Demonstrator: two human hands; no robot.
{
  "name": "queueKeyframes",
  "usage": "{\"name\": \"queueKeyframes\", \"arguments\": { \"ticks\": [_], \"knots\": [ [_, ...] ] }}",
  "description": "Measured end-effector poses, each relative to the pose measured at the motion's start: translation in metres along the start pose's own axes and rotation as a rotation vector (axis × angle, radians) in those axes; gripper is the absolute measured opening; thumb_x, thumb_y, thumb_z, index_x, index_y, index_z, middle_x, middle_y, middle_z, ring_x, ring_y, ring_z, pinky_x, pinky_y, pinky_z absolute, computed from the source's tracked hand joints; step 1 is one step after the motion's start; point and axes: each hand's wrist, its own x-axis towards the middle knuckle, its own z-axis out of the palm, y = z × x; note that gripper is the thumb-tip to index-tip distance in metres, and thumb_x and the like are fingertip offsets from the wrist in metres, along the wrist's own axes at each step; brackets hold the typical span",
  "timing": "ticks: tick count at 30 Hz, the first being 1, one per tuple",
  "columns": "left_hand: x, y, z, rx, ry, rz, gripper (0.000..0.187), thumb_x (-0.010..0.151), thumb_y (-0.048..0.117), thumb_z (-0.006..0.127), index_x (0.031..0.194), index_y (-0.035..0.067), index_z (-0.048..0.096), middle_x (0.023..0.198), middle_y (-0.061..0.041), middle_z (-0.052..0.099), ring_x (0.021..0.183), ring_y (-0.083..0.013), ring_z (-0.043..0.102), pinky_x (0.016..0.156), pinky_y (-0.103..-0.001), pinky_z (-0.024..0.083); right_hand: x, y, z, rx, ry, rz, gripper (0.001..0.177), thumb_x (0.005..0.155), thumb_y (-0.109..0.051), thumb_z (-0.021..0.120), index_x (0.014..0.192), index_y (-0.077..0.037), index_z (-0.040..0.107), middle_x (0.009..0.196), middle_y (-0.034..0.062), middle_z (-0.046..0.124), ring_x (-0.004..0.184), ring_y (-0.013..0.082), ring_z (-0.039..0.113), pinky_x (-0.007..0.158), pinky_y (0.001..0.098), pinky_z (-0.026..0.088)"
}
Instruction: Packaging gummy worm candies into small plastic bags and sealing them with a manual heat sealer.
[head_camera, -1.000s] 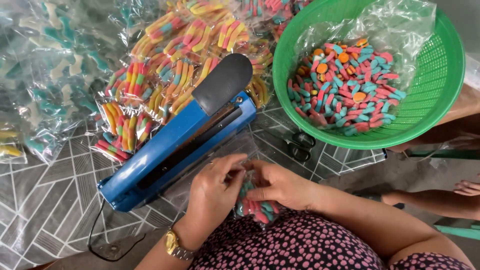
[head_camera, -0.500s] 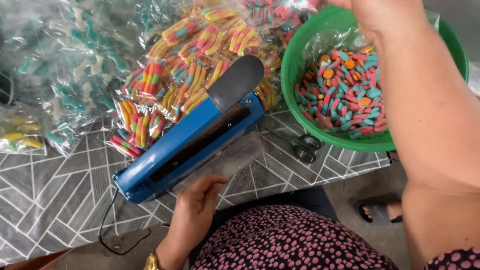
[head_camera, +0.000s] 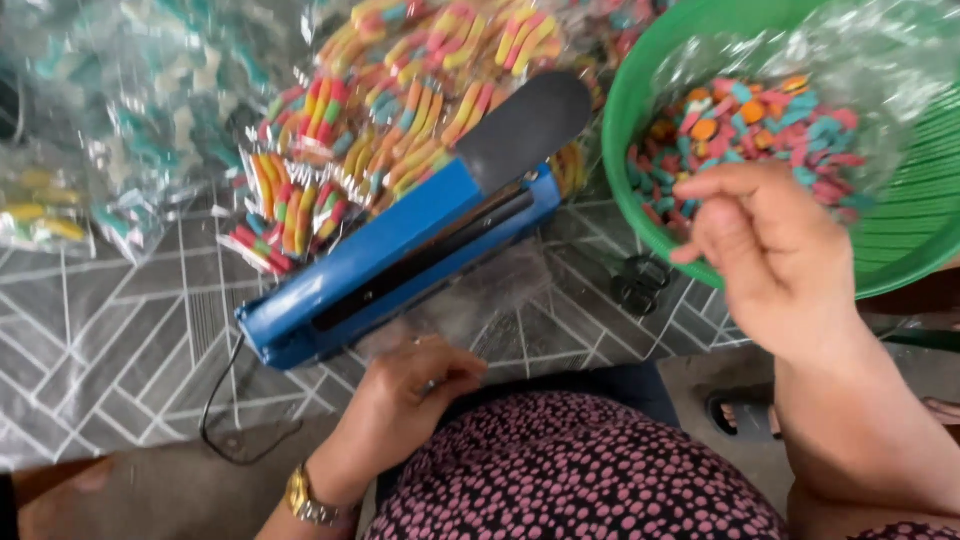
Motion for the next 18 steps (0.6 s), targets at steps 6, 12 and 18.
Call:
{"name": "queueKeyframes", "arguments": {
  "ticks": [6, 12, 18],
  "knots": [
    [-0.017, -0.016, -0.012, 0.240, 0.177, 0.077, 0.040, 0.089, -0.015, 0.055, 0.119, 0.008, 0.070, 0.091, -0.004, 0.077, 0.073, -0.0137, 0.074, 0.068, -0.027, 0.064, -0.023, 0.015, 0.039, -0.100, -0.273, -0.117, 0.010, 0.089, -0.007, 0.077, 0.097, -0.013, 0.075, 0.098, -0.0003, 0.075, 0.085, 0.0122, 0.072, 0.079, 0.0265, 0.059],
    [-0.019, -0.057, 0.020, 0.580, 0.388, 0.306, 0.010, 0.091, 0.017, 0.077, 0.100, 0.014, 0.078, 0.095, -0.002, 0.071, 0.084, -0.0269, 0.072, 0.070, -0.036, 0.058, -0.026, 0.018, 0.078, -0.005, -0.226, -0.168, 0.004, 0.087, -0.015, 0.080, 0.088, -0.012, 0.078, 0.082, 0.0061, 0.078, 0.081, 0.0309, 0.077, 0.093, 0.0428, 0.056],
    [-0.009, -0.056, 0.039, 0.957, 0.322, 0.430, 0.026, 0.103, 0.007, 0.061, 0.126, 0.003, 0.070, 0.109, -0.014, 0.073, 0.107, -0.0338, 0.072, 0.087, -0.037, 0.057, -0.033, 0.034, 0.086, -0.118, -0.231, -0.166, 0.008, 0.090, -0.015, 0.078, 0.097, -0.010, 0.077, 0.094, 0.0052, 0.078, 0.092, 0.0296, 0.076, 0.099, 0.0447, 0.055]
  ]
}}
